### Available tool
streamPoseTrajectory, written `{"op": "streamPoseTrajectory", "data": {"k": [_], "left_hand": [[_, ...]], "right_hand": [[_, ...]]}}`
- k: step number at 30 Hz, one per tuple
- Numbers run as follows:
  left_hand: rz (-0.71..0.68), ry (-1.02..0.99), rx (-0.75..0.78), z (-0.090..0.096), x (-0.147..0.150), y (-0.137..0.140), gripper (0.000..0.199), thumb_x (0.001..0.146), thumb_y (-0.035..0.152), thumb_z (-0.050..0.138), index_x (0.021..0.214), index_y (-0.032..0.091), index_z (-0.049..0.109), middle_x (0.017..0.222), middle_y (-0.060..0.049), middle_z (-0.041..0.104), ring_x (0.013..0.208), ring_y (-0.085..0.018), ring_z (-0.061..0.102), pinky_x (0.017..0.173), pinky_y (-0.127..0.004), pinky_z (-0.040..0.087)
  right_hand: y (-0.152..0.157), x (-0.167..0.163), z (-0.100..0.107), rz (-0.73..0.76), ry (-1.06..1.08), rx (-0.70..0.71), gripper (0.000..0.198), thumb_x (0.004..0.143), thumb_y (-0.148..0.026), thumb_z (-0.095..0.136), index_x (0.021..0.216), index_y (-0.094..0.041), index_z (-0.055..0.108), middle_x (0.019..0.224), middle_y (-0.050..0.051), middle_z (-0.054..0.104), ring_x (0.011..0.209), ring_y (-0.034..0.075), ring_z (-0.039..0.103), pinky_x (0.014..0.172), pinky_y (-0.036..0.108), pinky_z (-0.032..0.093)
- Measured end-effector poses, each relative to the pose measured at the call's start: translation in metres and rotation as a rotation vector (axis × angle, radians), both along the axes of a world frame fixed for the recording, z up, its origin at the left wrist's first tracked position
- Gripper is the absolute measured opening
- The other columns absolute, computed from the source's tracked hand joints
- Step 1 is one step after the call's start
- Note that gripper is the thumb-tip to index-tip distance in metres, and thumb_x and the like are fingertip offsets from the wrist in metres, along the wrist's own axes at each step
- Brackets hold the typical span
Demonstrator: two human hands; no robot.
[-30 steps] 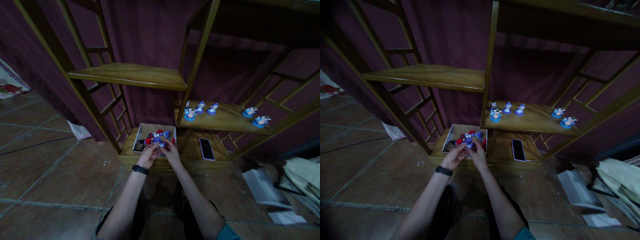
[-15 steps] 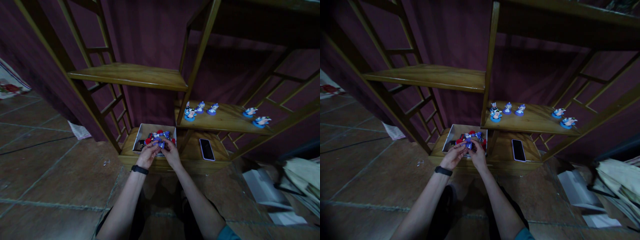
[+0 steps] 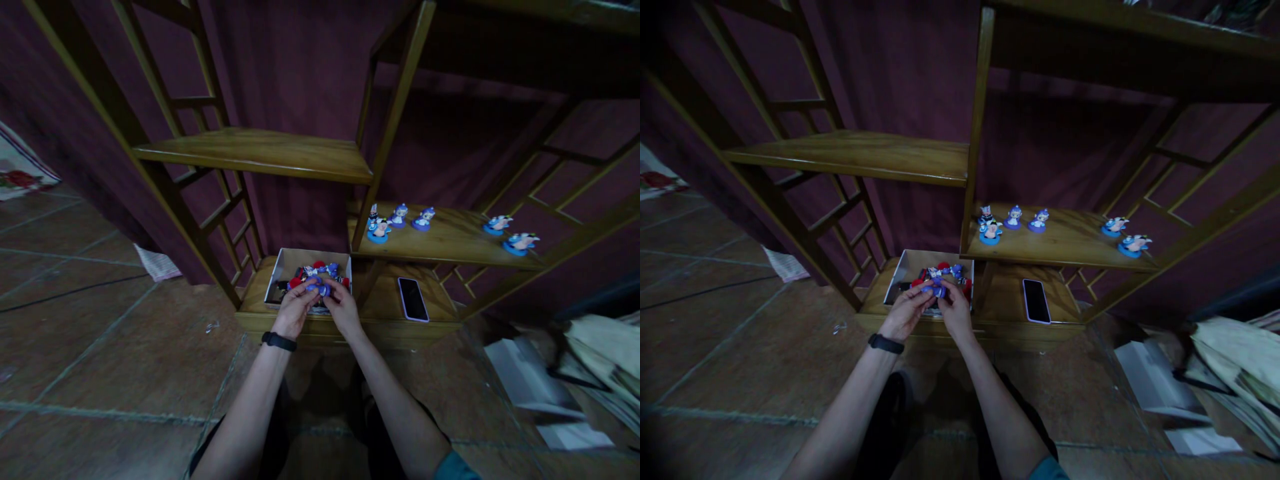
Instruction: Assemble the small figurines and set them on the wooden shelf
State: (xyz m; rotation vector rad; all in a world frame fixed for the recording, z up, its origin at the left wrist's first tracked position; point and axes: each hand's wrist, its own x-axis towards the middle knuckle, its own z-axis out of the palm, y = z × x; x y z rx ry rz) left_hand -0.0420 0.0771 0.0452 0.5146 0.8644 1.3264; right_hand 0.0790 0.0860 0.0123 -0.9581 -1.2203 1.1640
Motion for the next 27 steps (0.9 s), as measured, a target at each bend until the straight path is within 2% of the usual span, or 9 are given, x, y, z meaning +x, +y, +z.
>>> {"op": "streamPoseTrajectory", "data": {"k": [6,15,20,24,27], "left_hand": [[0.021,0.083,0.029,-0.0011,0.0021,0.0006,0.041,0.056,0.013,0.078,0.095,0.012,0.069,0.089,-0.007,0.070,0.079,-0.014,0.063,0.078,-0.026,0.047],[0.090,0.277,0.052,-0.0022,0.0036,0.0028,0.043,0.052,0.020,0.080,0.094,0.012,0.070,0.073,-0.003,0.068,0.067,-0.011,0.059,0.072,-0.024,0.046],[0.101,0.310,0.056,-0.0011,0.0049,0.0025,0.042,0.051,0.020,0.081,0.092,0.012,0.070,0.069,-0.002,0.067,0.065,-0.011,0.057,0.070,-0.024,0.047],[0.116,0.393,0.082,0.0021,0.0061,0.0014,0.039,0.054,0.022,0.079,0.091,0.014,0.070,0.063,0.001,0.064,0.062,-0.010,0.055,0.069,-0.024,0.046],[0.103,0.378,0.097,0.0059,0.0052,0.0006,0.042,0.054,0.022,0.079,0.094,0.015,0.069,0.067,0.001,0.065,0.066,-0.011,0.057,0.073,-0.025,0.047]], "right_hand": [[-0.0008,-0.0001,-0.0004,-0.009,-0.013,-0.055,0.043,0.069,-0.019,0.058,0.111,-0.021,0.059,0.110,0.004,0.066,0.099,0.020,0.063,0.091,0.037,0.047],[-0.0041,-0.0014,0.0026,-0.024,0.015,-0.080,0.042,0.067,-0.020,0.061,0.109,-0.024,0.062,0.112,0.001,0.066,0.103,0.021,0.061,0.096,0.039,0.044],[-0.0044,-0.0025,0.0044,-0.020,0.058,-0.125,0.044,0.065,-0.020,0.062,0.109,-0.024,0.063,0.107,0.001,0.068,0.101,0.021,0.062,0.097,0.040,0.043],[-0.0047,-0.0037,0.0068,-0.026,0.139,-0.201,0.042,0.062,-0.021,0.067,0.104,-0.022,0.065,0.102,0.001,0.069,0.098,0.022,0.062,0.095,0.041,0.044],[-0.0052,-0.0029,0.0086,-0.039,0.272,-0.270,0.045,0.059,-0.022,0.070,0.104,-0.020,0.065,0.098,0.002,0.070,0.095,0.022,0.063,0.095,0.041,0.043]]}}
